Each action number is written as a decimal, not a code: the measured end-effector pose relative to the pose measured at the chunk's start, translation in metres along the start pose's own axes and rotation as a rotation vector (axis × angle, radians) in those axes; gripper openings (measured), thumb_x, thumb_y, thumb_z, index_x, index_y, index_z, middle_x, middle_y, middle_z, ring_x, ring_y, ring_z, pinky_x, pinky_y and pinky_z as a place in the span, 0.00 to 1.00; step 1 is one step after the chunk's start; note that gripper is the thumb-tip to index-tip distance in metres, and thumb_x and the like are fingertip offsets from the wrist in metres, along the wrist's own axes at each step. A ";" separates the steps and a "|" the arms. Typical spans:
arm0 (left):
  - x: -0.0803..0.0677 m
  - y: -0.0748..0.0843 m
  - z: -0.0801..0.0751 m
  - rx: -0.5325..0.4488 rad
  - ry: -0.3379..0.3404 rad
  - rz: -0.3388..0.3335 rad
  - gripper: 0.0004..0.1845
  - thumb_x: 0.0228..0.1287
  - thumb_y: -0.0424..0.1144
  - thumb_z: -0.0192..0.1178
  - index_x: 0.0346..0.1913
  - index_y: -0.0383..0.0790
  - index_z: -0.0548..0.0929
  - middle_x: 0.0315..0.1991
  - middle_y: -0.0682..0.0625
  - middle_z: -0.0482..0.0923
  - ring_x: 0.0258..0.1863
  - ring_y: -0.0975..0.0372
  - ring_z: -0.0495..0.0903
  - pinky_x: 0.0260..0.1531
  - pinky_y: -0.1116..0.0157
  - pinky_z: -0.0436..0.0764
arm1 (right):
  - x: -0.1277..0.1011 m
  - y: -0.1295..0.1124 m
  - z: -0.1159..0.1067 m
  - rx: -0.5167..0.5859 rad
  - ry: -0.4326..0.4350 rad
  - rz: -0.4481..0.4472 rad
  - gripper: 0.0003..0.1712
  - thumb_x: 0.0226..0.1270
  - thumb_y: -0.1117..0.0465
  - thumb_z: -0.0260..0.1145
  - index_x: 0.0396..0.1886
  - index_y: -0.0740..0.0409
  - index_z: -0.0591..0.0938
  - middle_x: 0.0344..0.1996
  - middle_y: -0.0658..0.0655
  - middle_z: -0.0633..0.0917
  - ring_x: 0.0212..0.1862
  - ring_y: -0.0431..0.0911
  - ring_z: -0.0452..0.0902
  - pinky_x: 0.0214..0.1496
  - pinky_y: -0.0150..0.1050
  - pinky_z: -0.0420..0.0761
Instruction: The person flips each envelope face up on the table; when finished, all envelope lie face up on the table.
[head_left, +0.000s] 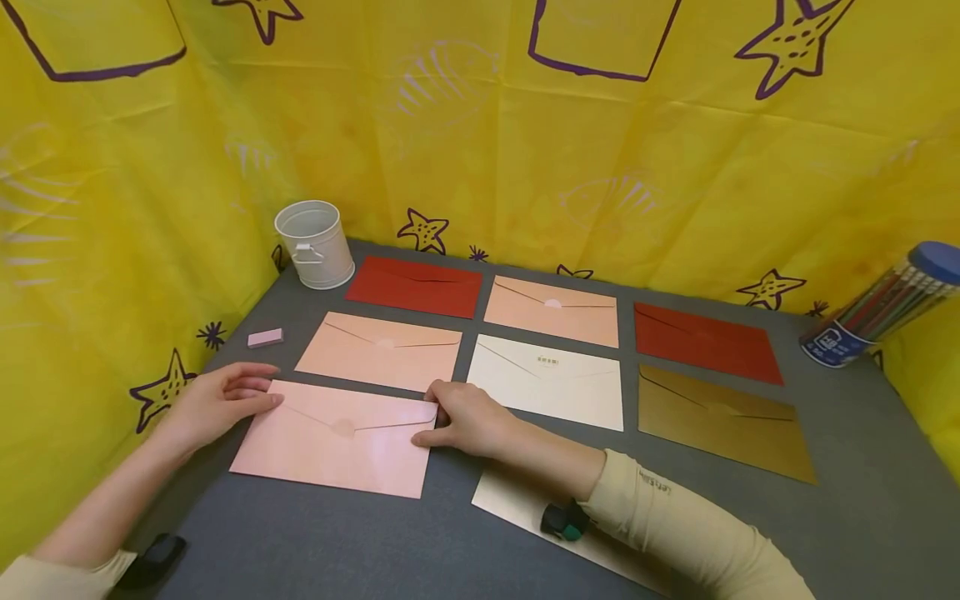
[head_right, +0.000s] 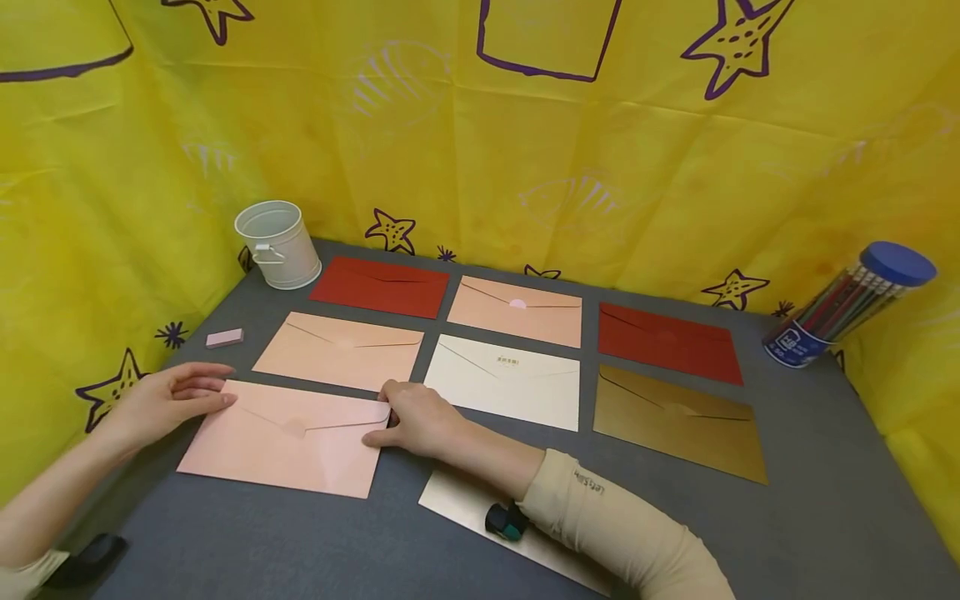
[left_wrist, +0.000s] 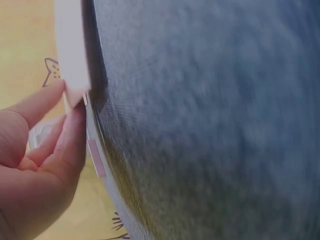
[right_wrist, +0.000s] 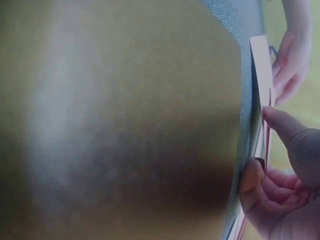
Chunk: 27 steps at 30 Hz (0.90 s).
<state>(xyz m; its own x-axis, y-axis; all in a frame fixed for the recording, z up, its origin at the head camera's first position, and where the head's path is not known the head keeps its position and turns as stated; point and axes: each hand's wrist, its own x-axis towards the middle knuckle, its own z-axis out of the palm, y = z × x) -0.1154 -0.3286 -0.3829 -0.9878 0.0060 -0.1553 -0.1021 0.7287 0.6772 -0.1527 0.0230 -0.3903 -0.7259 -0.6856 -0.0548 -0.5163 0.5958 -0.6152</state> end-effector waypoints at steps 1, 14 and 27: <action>0.001 -0.001 0.001 0.013 0.003 0.003 0.37 0.61 0.56 0.66 0.63 0.31 0.73 0.48 0.39 0.79 0.45 0.51 0.78 0.35 0.76 0.78 | 0.000 0.000 0.000 -0.012 -0.003 0.001 0.22 0.57 0.48 0.75 0.43 0.54 0.77 0.24 0.46 0.75 0.27 0.38 0.70 0.29 0.30 0.70; 0.002 0.003 0.007 0.133 0.053 0.026 0.32 0.62 0.51 0.66 0.61 0.32 0.75 0.48 0.37 0.80 0.46 0.48 0.79 0.41 0.59 0.83 | 0.002 -0.005 0.005 -0.068 -0.009 0.024 0.25 0.56 0.45 0.75 0.41 0.53 0.73 0.30 0.47 0.73 0.31 0.41 0.69 0.32 0.31 0.69; -0.001 0.008 0.011 0.170 0.094 0.060 0.26 0.63 0.46 0.66 0.58 0.31 0.77 0.47 0.35 0.80 0.44 0.47 0.79 0.39 0.60 0.83 | 0.000 -0.008 0.006 -0.109 -0.001 0.024 0.26 0.56 0.44 0.74 0.40 0.53 0.72 0.29 0.48 0.71 0.26 0.41 0.69 0.27 0.31 0.68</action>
<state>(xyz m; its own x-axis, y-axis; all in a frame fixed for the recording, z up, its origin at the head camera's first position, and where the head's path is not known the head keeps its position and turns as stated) -0.1140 -0.3159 -0.3852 -0.9990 -0.0053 -0.0445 -0.0289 0.8340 0.5510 -0.1455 0.0159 -0.3902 -0.7381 -0.6711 -0.0694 -0.5451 0.6538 -0.5248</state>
